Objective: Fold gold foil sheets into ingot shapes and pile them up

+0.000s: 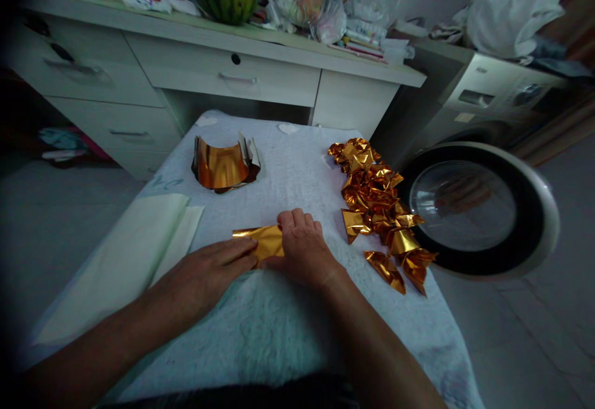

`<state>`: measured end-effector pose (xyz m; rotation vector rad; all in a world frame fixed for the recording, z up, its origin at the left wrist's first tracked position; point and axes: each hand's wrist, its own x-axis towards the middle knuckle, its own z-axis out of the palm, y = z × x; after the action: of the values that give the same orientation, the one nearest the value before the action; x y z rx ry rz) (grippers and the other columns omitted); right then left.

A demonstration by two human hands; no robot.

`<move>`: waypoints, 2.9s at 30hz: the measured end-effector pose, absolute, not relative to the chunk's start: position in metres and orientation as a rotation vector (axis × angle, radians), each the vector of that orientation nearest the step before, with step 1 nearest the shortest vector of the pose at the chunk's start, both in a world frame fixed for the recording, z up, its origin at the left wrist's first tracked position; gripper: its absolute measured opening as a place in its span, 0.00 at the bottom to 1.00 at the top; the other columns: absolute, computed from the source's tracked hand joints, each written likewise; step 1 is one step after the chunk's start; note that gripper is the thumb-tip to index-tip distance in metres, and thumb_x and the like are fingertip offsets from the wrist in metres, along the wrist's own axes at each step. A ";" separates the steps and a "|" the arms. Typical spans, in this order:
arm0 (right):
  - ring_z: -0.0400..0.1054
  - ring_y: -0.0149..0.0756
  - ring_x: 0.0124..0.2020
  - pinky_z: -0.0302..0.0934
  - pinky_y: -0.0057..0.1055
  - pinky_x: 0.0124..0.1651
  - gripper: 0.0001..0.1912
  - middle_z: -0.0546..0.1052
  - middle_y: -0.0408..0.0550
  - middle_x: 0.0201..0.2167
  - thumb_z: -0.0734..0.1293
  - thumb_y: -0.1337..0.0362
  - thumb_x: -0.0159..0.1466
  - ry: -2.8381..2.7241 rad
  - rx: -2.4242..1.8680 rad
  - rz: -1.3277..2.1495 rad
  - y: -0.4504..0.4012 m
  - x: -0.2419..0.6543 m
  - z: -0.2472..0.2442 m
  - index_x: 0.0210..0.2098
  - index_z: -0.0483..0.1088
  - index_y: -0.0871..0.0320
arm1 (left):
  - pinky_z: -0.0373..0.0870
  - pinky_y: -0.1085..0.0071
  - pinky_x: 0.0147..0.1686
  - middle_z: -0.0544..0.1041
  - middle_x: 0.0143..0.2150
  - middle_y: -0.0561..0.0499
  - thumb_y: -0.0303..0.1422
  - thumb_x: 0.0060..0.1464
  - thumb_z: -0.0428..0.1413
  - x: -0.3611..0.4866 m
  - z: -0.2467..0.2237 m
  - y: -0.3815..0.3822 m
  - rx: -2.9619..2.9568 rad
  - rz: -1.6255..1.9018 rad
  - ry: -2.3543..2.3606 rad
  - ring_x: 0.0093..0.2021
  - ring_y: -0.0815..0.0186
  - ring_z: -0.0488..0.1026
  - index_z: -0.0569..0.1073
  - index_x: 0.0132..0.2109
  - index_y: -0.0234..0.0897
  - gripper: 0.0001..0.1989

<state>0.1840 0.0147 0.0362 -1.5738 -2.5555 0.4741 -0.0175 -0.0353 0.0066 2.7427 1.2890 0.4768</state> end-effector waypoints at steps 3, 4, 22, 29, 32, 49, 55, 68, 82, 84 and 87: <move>0.62 0.52 0.50 0.59 0.47 0.50 0.36 0.67 0.57 0.51 0.75 0.50 0.52 -2.535 -1.630 0.477 0.019 0.192 0.037 0.54 0.62 0.59 | 0.73 0.59 0.49 0.78 0.51 0.44 0.19 0.59 0.44 -0.015 0.003 -0.041 2.914 0.467 1.318 0.51 0.58 0.75 0.74 0.49 0.38 0.19; 0.62 0.52 0.51 0.59 0.48 0.51 0.38 0.67 0.58 0.52 0.76 0.51 0.51 -2.532 -1.649 0.491 0.021 0.195 0.037 0.55 0.61 0.59 | 0.74 0.58 0.49 0.78 0.52 0.43 0.18 0.58 0.44 -0.014 0.003 -0.042 2.963 0.441 1.340 0.52 0.57 0.75 0.74 0.47 0.36 0.19; 0.65 0.39 0.46 0.62 0.36 0.48 0.23 0.70 0.53 0.47 0.70 0.69 0.56 -2.427 -1.248 0.822 0.029 0.217 0.054 0.50 0.62 0.59 | 0.76 0.57 0.48 0.75 0.56 0.31 0.13 0.49 0.44 0.002 0.002 -0.068 3.155 0.058 1.432 0.55 0.50 0.75 0.74 0.53 0.24 0.25; 0.63 0.30 0.31 0.59 0.27 0.36 0.08 0.72 0.42 0.31 0.62 0.75 0.60 -2.525 -1.075 1.076 0.015 0.182 0.047 0.35 0.66 0.58 | 0.75 0.57 0.50 0.75 0.56 0.31 0.14 0.50 0.44 0.003 0.004 -0.068 3.141 0.012 1.430 0.56 0.50 0.74 0.73 0.55 0.23 0.26; 0.63 0.30 0.32 0.59 0.28 0.38 0.07 0.71 0.45 0.34 0.62 0.76 0.59 -2.553 -1.101 0.944 0.013 0.178 0.044 0.33 0.64 0.58 | 0.76 0.57 0.49 0.74 0.57 0.32 0.15 0.51 0.42 -0.005 0.004 -0.072 3.150 0.046 1.428 0.57 0.50 0.73 0.73 0.55 0.25 0.27; 0.66 0.37 0.38 0.61 0.34 0.42 0.14 0.71 0.50 0.40 0.70 0.64 0.59 -2.642 -1.380 0.635 0.006 0.178 0.045 0.42 0.64 0.58 | 0.77 0.59 0.45 0.80 0.47 0.38 0.14 0.49 0.45 -0.024 0.022 -0.074 3.111 -0.085 1.337 0.45 0.55 0.78 0.77 0.47 0.28 0.23; 0.66 0.35 0.38 0.59 0.32 0.41 0.18 0.67 0.46 0.42 0.72 0.67 0.55 -2.557 -1.493 0.785 0.019 0.209 0.048 0.42 0.62 0.55 | 0.76 0.59 0.44 0.79 0.49 0.39 0.16 0.56 0.42 -0.021 0.026 -0.062 2.967 0.134 1.291 0.46 0.55 0.76 0.76 0.41 0.31 0.19; 0.63 0.34 0.42 0.58 0.31 0.45 0.11 0.69 0.44 0.40 0.71 0.70 0.56 -2.628 -1.046 0.827 0.023 0.208 0.055 0.37 0.67 0.55 | 0.72 0.60 0.45 0.72 0.42 0.47 0.34 0.59 0.56 -0.006 0.024 -0.032 2.602 0.330 1.423 0.44 0.58 0.70 0.71 0.46 0.37 0.09; 0.63 0.35 0.44 0.57 0.34 0.50 0.06 0.70 0.46 0.40 0.67 0.73 0.60 -2.652 -0.995 0.818 0.022 0.202 0.047 0.34 0.72 0.57 | 0.71 0.61 0.44 0.73 0.39 0.48 0.26 0.58 0.52 -0.018 0.021 -0.032 2.470 0.529 1.347 0.42 0.60 0.70 0.72 0.37 0.37 0.05; 0.63 0.35 0.43 0.58 0.33 0.49 0.05 0.70 0.46 0.40 0.66 0.73 0.61 -2.636 -0.995 0.826 0.023 0.202 0.046 0.33 0.71 0.57 | 0.71 0.62 0.44 0.74 0.38 0.48 0.26 0.59 0.50 -0.019 0.022 -0.031 2.444 0.555 1.336 0.42 0.61 0.70 0.73 0.37 0.37 0.07; 0.63 0.33 0.40 0.58 0.31 0.46 0.05 0.69 0.46 0.36 0.65 0.73 0.63 -2.611 -1.035 0.831 0.023 0.200 0.045 0.31 0.70 0.59 | 0.70 0.62 0.43 0.73 0.38 0.49 0.26 0.60 0.49 -0.020 0.024 -0.029 2.378 0.563 1.356 0.42 0.61 0.70 0.73 0.36 0.37 0.08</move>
<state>0.2003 0.0233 0.0454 -1.0350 -2.6108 0.8306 -0.0197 -0.0290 0.0239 2.3780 1.3563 0.5631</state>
